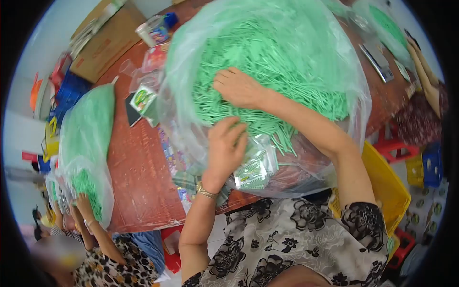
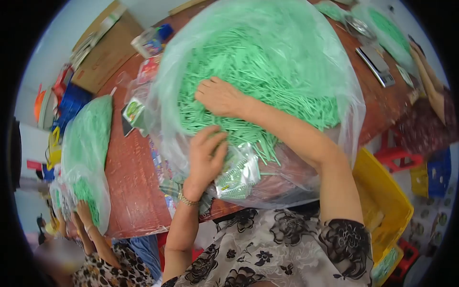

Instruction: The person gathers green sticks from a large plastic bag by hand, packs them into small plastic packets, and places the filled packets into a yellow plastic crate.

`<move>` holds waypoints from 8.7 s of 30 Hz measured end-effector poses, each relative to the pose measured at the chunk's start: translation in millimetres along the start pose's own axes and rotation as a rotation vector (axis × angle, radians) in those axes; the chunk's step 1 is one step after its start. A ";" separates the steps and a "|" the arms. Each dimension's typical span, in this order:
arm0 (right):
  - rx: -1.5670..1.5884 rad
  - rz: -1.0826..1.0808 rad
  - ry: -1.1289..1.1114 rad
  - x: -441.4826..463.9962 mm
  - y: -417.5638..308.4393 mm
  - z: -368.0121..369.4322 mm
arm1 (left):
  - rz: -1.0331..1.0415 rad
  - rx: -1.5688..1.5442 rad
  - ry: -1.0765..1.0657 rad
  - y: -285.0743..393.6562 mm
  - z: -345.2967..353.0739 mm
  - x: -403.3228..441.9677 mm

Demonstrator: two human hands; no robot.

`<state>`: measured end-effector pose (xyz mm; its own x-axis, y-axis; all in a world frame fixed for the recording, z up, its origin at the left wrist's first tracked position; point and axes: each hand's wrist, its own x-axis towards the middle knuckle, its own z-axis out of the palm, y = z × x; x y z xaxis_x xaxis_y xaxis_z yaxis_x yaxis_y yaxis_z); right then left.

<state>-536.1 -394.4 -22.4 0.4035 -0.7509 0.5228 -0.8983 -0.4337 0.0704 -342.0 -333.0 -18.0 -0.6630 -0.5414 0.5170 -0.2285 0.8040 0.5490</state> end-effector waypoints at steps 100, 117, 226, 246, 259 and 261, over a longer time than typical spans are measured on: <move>0.622 1.723 -0.242 -681.3 -183.0 62.2 | 0.000 0.234 0.146 88.4 -0.4 -17.0; 0.013 0.164 0.016 -40.5 -26.0 -122.2 | 0.048 0.462 0.000 -25.5 -20.8 14.9; 0.322 0.479 0.454 -17.8 -42.7 -57.0 | -0.689 -1.589 0.316 29.9 23.9 69.3; 0.524 0.779 -0.241 -74.3 -91.2 -98.0 | -0.122 0.292 -0.110 40.1 -29.3 -53.4; 0.982 0.970 0.522 -79.8 -102.0 -112.6 | -0.730 -0.834 0.234 61.4 -18.5 7.9; 0.955 0.932 0.574 -83.3 -112.2 -97.4 | -0.795 -1.128 0.286 58.0 -4.6 12.6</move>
<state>-485.9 -234.6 8.9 -0.5807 -0.7401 0.3392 -0.2419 -0.2409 -0.9399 -360.3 -294.3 23.4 -0.4321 -0.8914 -0.1371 0.3083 -0.2889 0.9063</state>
